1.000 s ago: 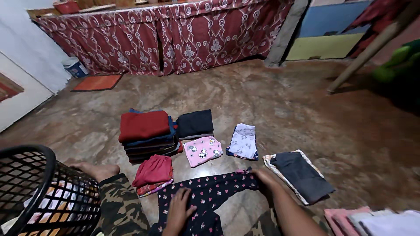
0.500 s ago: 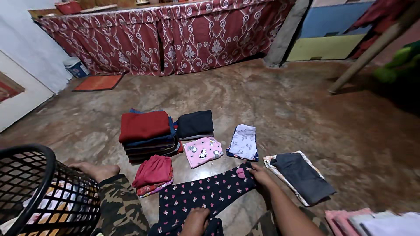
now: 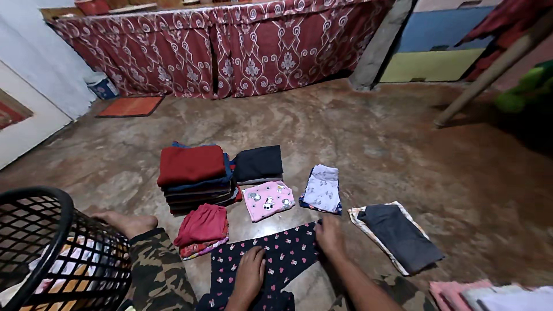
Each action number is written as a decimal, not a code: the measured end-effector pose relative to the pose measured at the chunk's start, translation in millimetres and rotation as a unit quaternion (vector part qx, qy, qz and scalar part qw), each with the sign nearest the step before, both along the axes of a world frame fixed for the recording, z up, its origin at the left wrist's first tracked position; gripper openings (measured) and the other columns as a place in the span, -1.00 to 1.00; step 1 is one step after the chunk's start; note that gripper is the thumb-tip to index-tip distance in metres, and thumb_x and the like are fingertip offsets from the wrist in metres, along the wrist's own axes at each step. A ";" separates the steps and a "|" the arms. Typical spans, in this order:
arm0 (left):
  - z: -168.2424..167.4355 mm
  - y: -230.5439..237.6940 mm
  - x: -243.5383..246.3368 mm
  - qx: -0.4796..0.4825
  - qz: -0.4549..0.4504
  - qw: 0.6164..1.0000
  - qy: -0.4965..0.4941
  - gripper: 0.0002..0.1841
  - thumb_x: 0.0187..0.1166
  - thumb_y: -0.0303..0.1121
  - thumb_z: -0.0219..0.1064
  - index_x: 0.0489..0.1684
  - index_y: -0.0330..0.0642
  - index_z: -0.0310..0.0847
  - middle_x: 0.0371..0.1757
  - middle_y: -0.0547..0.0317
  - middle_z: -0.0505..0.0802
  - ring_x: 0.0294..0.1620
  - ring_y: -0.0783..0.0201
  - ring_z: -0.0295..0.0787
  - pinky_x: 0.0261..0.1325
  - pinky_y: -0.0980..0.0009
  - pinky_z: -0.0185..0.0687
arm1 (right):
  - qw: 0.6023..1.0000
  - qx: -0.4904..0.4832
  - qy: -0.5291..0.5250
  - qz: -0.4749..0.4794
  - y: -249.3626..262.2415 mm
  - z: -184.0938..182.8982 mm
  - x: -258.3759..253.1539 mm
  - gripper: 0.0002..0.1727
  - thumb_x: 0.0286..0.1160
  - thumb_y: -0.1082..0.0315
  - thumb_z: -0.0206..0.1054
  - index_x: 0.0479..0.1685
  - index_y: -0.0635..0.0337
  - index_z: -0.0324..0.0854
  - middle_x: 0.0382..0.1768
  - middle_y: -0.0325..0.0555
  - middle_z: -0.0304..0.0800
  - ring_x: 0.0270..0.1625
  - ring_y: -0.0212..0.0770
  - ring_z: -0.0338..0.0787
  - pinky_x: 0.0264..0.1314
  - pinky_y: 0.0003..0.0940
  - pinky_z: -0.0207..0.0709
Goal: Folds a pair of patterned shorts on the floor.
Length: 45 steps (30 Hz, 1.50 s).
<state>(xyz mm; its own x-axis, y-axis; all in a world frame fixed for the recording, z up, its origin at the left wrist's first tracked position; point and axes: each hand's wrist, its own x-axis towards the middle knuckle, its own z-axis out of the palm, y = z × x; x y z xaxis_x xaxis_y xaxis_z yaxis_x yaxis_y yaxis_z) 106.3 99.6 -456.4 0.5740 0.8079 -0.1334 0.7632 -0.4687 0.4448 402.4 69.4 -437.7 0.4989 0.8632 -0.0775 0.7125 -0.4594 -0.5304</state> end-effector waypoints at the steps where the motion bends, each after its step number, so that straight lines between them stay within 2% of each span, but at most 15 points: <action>1: -1.9 3.8 6.0 -0.004 -0.005 1.000 0.006 -0.53 0.83 -0.25 0.00 0.65 -0.13 0.47 0.74 -0.01 0.47 0.80 -0.03 0.26 0.83 -0.05 0.07 | 0.998 0.001 -0.005 0.067 0.7 -3.3 -22.7 -0.45 0.69 0.23 0.17 0.60 0.31 0.47 0.61 0.29 0.45 0.70 0.27 0.39 0.72 0.18 0.26; 3: -11.4 5.9 19.6 -0.016 -0.015 0.999 0.031 -0.43 0.86 -0.17 -0.07 0.83 -0.12 0.20 0.89 0.08 0.21 0.92 0.00 -0.05 0.88 -0.11 -0.19 | 0.981 0.000 0.013 0.192 -3.5 -19.6 -71.7 -0.38 0.77 0.13 0.07 0.76 0.22 0.30 0.79 0.12 0.23 0.86 0.13 0.13 0.88 0.13 -0.02; 5: -29.6 3.0 25.6 -0.002 -0.011 0.999 0.046 -0.37 0.87 -0.07 -0.11 0.89 -0.10 0.05 0.92 0.14 0.10 0.94 0.02 -0.18 0.88 -0.20 -0.33 | 0.959 0.013 0.005 0.284 -10.4 -49.8 -103.8 -0.34 0.82 0.09 -0.02 0.85 0.14 0.16 0.88 -0.03 0.06 0.93 0.02 -0.06 0.92 0.15 -0.23; 9: -62.1 0.2 7.6 0.089 0.041 0.994 0.052 -0.33 0.81 0.05 -0.14 0.88 -0.02 0.12 0.89 0.29 0.21 0.91 0.05 -0.03 0.83 -0.31 -0.27 | 0.964 -0.030 -0.060 0.259 -8.8 -77.5 -96.2 -0.24 0.82 -0.13 -0.16 0.91 0.05 0.03 0.91 -0.17 -0.05 0.95 -0.06 -0.16 0.93 0.17 -0.40; 13: -62.2 8.4 -25.9 0.121 0.148 0.980 0.061 -0.34 0.79 0.04 -0.12 0.86 -0.01 0.19 0.87 0.17 0.28 0.90 -0.08 0.01 0.81 -0.35 -0.25 | 0.985 0.006 -0.115 0.129 -9.2 -87.6 -66.7 -0.21 0.79 -0.17 -0.15 0.86 0.15 0.13 0.87 -0.03 0.08 0.91 0.08 0.00 0.89 0.26 -0.22; 17: -62.1 13.1 -46.2 0.139 0.206 0.967 0.062 -0.32 0.80 0.04 -0.21 0.85 -0.11 0.18 0.86 0.07 0.27 0.89 -0.10 0.01 0.82 -0.30 -0.20 | 0.996 0.012 -0.046 0.078 -8.1 -81.8 -50.5 -0.34 0.81 0.07 -0.03 0.85 0.10 0.19 0.87 -0.06 0.10 0.90 0.12 0.02 0.83 0.25 -0.06; 20: -58.5 11.6 -47.2 0.134 0.206 0.968 0.047 -0.34 0.81 -0.02 -0.20 0.85 -0.16 0.16 0.87 0.02 0.25 0.90 -0.12 -0.01 0.82 -0.30 -0.24 | 0.991 0.133 0.008 0.000 -10.5 -60.0 -40.1 -0.63 0.52 0.48 0.24 0.25 0.23 0.77 0.42 0.15 0.70 0.56 0.26 0.56 0.64 0.24 0.33; 22: -53.0 8.5 -47.3 0.134 0.209 0.969 0.007 -0.40 0.80 -0.13 -0.13 0.79 -0.18 0.28 0.83 -0.02 0.33 0.87 -0.16 0.06 0.80 -0.36 -0.26 | 0.990 0.125 0.027 -0.053 -14.2 -38.5 -34.0 -0.76 0.44 0.55 0.25 -0.06 0.31 0.83 0.10 0.23 0.81 0.32 0.27 0.71 0.46 0.22 0.48; 25: -43.9 7.1 -44.8 0.142 0.201 0.968 -0.042 -0.59 0.73 -0.31 0.03 0.35 -0.25 0.69 0.48 -0.20 0.70 0.59 -0.27 0.51 0.66 -0.32 0.16 | 0.992 0.030 0.079 -0.096 -19.2 -21.5 -31.7 -0.79 0.47 0.55 0.27 -0.07 0.33 0.80 0.14 0.24 0.78 0.27 0.21 0.75 0.32 0.22 0.58; 27: -41.0 6.9 -43.3 0.131 0.187 0.973 -0.034 -0.69 0.68 -0.40 0.13 0.13 -0.23 0.80 0.29 -0.18 0.80 0.44 -0.22 0.65 0.56 -0.23 0.37 | 0.986 -0.043 0.105 -0.123 -22.6 -23.3 -30.3 -0.77 0.49 0.48 0.33 0.03 0.30 0.78 0.23 0.25 0.74 0.33 0.22 0.72 0.36 0.23 0.55; 29: -43.4 5.6 -45.2 0.125 0.185 0.975 -0.014 -0.71 0.65 -0.41 0.19 0.15 -0.16 0.81 0.37 -0.14 0.77 0.53 -0.20 0.58 0.63 -0.24 0.31 | 0.979 -0.107 0.112 -0.130 -25.5 -28.0 -27.4 -0.68 0.43 0.40 0.42 0.15 0.27 0.71 0.34 0.28 0.64 0.43 0.27 0.62 0.41 0.24 0.51; 32: -53.6 5.8 -56.2 0.123 0.201 0.971 0.031 -0.56 0.77 -0.20 0.02 0.52 -0.02 0.62 0.70 -0.04 0.52 0.81 -0.23 0.19 0.77 -0.30 -0.01 | 0.976 -0.131 0.101 -0.143 -26.9 -30.8 -22.6 -0.60 0.37 0.37 0.48 0.23 0.22 0.69 0.42 0.27 0.59 0.49 0.28 0.57 0.44 0.23 0.48; 37: -56.3 8.3 -67.1 0.136 0.253 0.956 0.063 -0.46 0.82 -0.15 -0.19 0.76 0.22 0.37 0.84 0.08 0.31 0.88 -0.14 0.05 0.73 -0.48 -0.26 | 0.973 -0.134 0.107 -0.154 -25.9 -32.6 -16.0 -0.51 0.42 0.39 0.43 0.40 0.15 0.61 0.50 0.23 0.53 0.53 0.30 0.53 0.47 0.24 0.45; 41: -51.8 7.7 -65.3 0.128 0.259 0.955 0.069 -0.45 0.75 -0.11 -0.02 0.76 0.20 0.37 0.85 0.06 0.31 0.88 -0.16 0.02 0.71 -0.55 -0.45 | 0.970 -0.131 0.128 -0.160 -27.5 -30.6 -14.5 -0.52 0.44 0.41 0.41 0.41 0.15 0.61 0.50 0.24 0.54 0.52 0.27 0.55 0.47 0.22 0.46; 45: -38.4 2.7 -47.1 0.124 0.223 0.966 0.031 -0.43 0.69 -0.14 0.10 0.70 -0.06 0.44 0.82 -0.07 0.34 0.87 -0.22 0.03 0.72 -0.54 -0.48 | 0.975 -0.012 0.091 -0.204 -28.2 -17.9 -21.8 -0.72 0.52 0.43 0.31 0.14 0.23 0.77 0.23 0.21 0.73 0.33 0.22 0.70 0.32 0.23 0.56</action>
